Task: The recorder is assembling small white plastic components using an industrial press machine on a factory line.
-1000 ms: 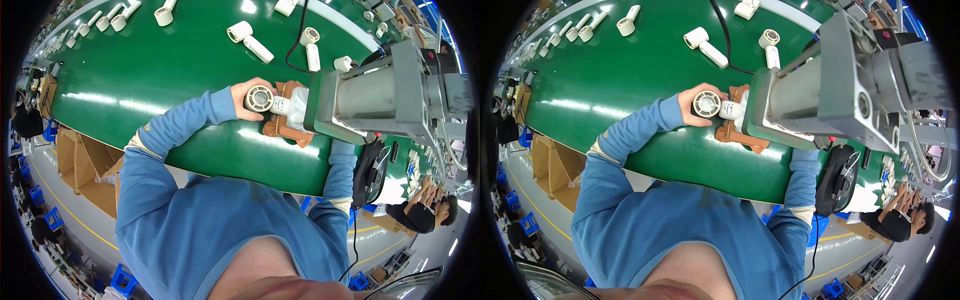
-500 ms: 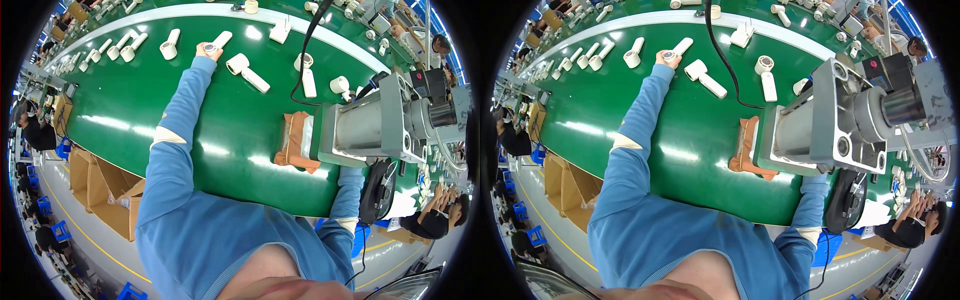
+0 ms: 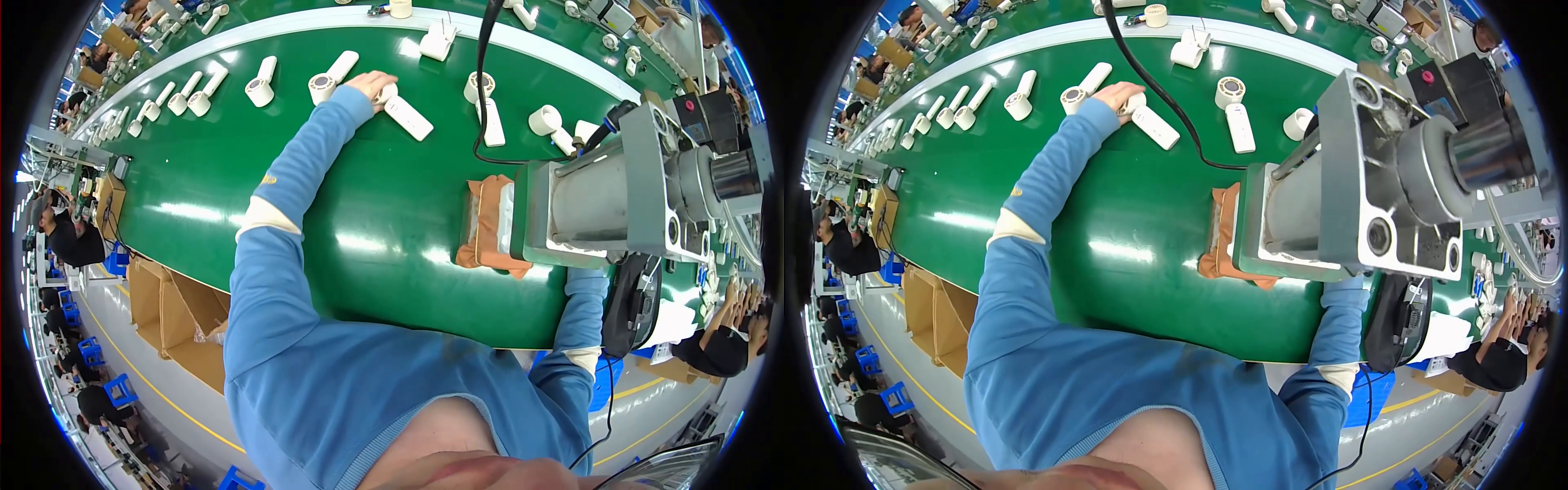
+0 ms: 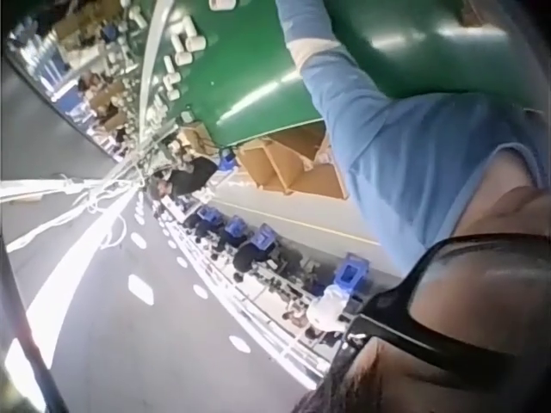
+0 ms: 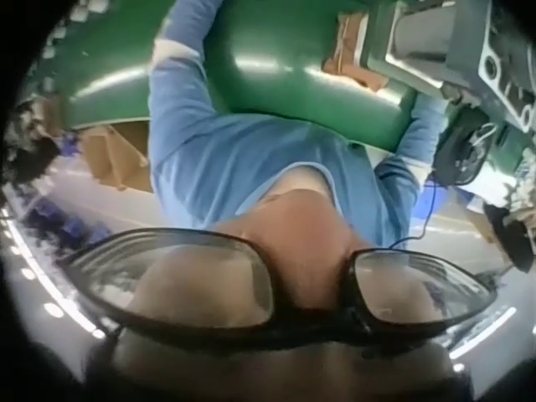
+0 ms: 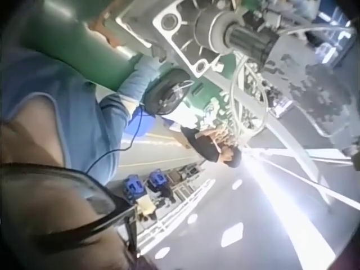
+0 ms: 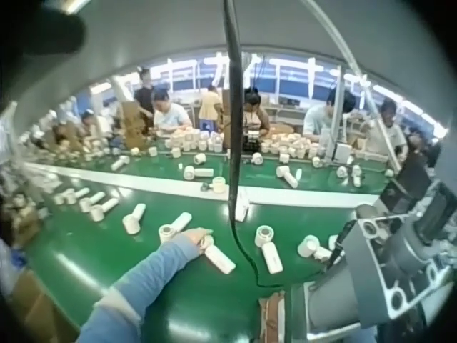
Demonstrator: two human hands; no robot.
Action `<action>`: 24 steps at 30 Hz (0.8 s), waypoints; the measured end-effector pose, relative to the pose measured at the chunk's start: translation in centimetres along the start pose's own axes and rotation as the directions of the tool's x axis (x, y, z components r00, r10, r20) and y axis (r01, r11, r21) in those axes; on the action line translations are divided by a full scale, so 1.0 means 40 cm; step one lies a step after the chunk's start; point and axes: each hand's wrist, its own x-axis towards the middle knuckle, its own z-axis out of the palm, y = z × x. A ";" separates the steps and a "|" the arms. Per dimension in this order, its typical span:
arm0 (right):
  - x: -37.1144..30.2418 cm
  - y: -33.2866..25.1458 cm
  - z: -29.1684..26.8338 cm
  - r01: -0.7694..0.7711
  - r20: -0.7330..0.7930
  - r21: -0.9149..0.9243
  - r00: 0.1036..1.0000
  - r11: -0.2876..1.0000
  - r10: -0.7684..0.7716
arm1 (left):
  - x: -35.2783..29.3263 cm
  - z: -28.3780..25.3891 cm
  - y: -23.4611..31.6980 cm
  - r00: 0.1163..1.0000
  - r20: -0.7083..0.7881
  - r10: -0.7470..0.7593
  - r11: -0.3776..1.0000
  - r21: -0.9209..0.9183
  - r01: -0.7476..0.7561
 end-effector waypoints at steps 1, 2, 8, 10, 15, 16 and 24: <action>0.000 0.001 0.000 -0.001 0.001 -0.013 1.000 1.000 0.001 | 0.022 -0.005 -0.001 0.994 0.069 -0.079 0.996 -0.026 0.081; 0.003 0.005 0.001 -0.003 0.000 -0.027 1.000 1.000 0.003 | 0.025 -0.006 0.002 0.978 0.139 -0.158 0.985 -0.047 0.166; 0.162 -0.089 -0.045 0.410 0.423 -0.791 0.903 0.454 -0.079 | -0.098 0.003 0.125 0.888 -0.228 -0.400 0.842 -0.473 0.258; 0.160 -0.018 -0.038 0.318 0.401 -0.736 0.916 0.598 0.006 | -0.187 -0.044 0.166 0.878 -0.228 -0.420 0.821 -0.507 0.261; 0.078 0.119 0.051 0.167 0.303 -0.721 0.949 0.673 0.089 | -0.308 -0.030 0.376 0.924 -0.157 -0.348 0.270 -0.961 -0.061; 0.063 0.152 0.066 0.144 0.268 -0.740 0.959 0.657 0.092 | -0.322 -0.020 0.412 0.933 -0.154 -0.324 0.213 -0.973 -0.087; 0.174 -0.063 -0.051 -0.022 0.355 -0.509 0.905 0.860 0.233 | -0.326 0.060 0.475 0.975 -0.127 -0.184 0.355 -0.933 -0.055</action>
